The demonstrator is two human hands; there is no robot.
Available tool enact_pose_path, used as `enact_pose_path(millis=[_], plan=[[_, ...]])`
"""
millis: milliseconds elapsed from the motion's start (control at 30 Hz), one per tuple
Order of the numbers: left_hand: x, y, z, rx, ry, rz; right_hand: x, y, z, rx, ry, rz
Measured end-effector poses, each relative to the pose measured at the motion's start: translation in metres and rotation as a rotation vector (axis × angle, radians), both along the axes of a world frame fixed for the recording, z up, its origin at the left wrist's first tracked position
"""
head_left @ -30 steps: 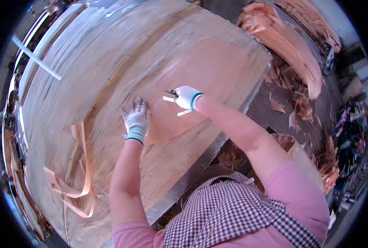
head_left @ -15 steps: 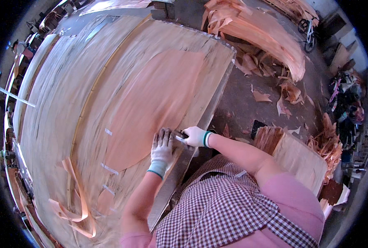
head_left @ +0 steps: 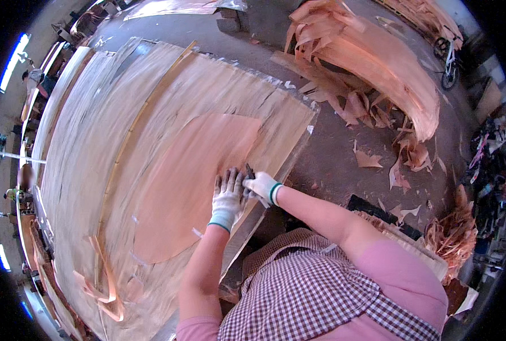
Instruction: The person uses a small cutting tool to trim and smooth the edges of large wood veneer sheets on a work table, then moves and stacks several sheets by hand.
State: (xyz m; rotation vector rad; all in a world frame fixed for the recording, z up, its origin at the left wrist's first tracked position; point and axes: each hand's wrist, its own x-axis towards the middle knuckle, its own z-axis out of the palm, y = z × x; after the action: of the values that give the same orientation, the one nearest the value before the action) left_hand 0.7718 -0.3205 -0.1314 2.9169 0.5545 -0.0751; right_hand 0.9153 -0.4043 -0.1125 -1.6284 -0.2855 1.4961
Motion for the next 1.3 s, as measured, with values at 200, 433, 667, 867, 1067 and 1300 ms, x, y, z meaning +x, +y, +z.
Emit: enact_pose_path(millis=[200, 433, 667, 867, 1067, 1300], plan=[[0.008, 0.0, 0.002, 0.016, -0.021, -0.029, 0.063, -0.024, 0.019, -0.012, -1.099, 0.566], [0.076, 0.021, 0.016, -0.065, -0.238, -0.058, 0.144, 0.018, 0.011, 0.12, -0.183, -0.25], [0.166, 0.045, 0.004, 0.086, -0.169, -0.074, 0.159, 0.041, -0.038, 0.031, -0.366, -0.044], [0.161, 0.049, 0.004, 0.066, -0.057, -0.088, 0.208, 0.035, 0.002, -0.088, -1.218, 0.393], [0.142, 0.115, 0.005, -0.15, -0.472, 0.215, 0.175, 0.131, 0.029, 0.203, 0.046, 0.076], [0.14, 0.163, 0.009, 0.061, -0.31, 0.267, 0.138, 0.204, -0.003, -0.019, -0.01, 0.008]])
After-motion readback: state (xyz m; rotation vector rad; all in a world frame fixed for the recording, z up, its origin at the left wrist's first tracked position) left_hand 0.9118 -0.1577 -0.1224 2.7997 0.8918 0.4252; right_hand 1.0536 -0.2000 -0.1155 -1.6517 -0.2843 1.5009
